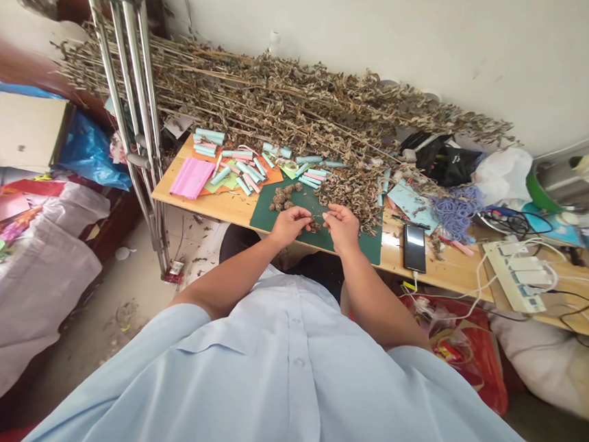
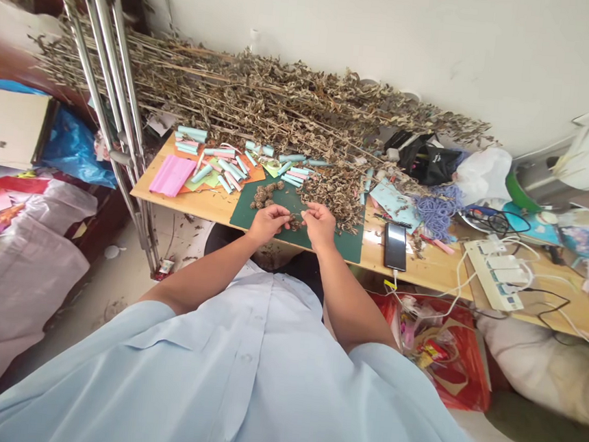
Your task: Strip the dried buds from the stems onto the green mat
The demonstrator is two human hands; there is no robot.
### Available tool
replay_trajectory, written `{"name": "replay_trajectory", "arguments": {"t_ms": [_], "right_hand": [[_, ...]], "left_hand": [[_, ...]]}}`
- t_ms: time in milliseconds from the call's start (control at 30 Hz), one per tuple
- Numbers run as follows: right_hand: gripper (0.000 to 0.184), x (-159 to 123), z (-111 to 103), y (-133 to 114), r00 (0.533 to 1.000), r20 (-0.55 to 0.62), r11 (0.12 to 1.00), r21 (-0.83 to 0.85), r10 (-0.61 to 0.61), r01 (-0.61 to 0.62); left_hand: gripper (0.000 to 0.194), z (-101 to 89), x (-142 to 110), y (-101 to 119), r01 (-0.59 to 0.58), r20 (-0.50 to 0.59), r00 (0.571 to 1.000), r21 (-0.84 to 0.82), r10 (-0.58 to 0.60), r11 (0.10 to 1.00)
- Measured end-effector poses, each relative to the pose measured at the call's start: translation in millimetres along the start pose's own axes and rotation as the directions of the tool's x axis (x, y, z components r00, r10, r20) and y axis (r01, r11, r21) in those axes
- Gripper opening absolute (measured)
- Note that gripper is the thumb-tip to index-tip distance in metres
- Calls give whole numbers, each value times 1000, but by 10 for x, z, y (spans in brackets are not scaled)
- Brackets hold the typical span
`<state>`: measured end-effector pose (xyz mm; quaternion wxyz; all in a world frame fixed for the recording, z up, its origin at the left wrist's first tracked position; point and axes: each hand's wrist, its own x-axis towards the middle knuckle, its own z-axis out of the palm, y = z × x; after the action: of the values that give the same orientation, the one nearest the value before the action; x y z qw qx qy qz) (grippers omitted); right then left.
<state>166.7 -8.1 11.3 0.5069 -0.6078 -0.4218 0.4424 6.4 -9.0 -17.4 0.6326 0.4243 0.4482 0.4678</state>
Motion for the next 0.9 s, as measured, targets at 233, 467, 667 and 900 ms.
{"name": "replay_trajectory", "arguments": {"t_ms": [233, 467, 667, 900], "right_hand": [[32, -48, 3, 66, 997, 72, 997, -82, -1, 7], [38, -56, 27, -37, 993, 93, 997, 8, 71, -72], [39, -27, 64, -9, 995, 98, 999, -26, 36, -34], [36, -24, 82, 26, 1000, 0, 1000, 7, 4, -4]], "left_hand": [[28, -3, -19, 34, 13, 7, 1000, -19, -13, 1000], [25, -15, -9, -1, -9, 24, 1000, 2, 9, 1000], [25, -16, -4, -12, -42, 58, 998, 38, 40, 998], [23, -11, 8, -25, -40, 39, 999, 75, 37, 996]]}}
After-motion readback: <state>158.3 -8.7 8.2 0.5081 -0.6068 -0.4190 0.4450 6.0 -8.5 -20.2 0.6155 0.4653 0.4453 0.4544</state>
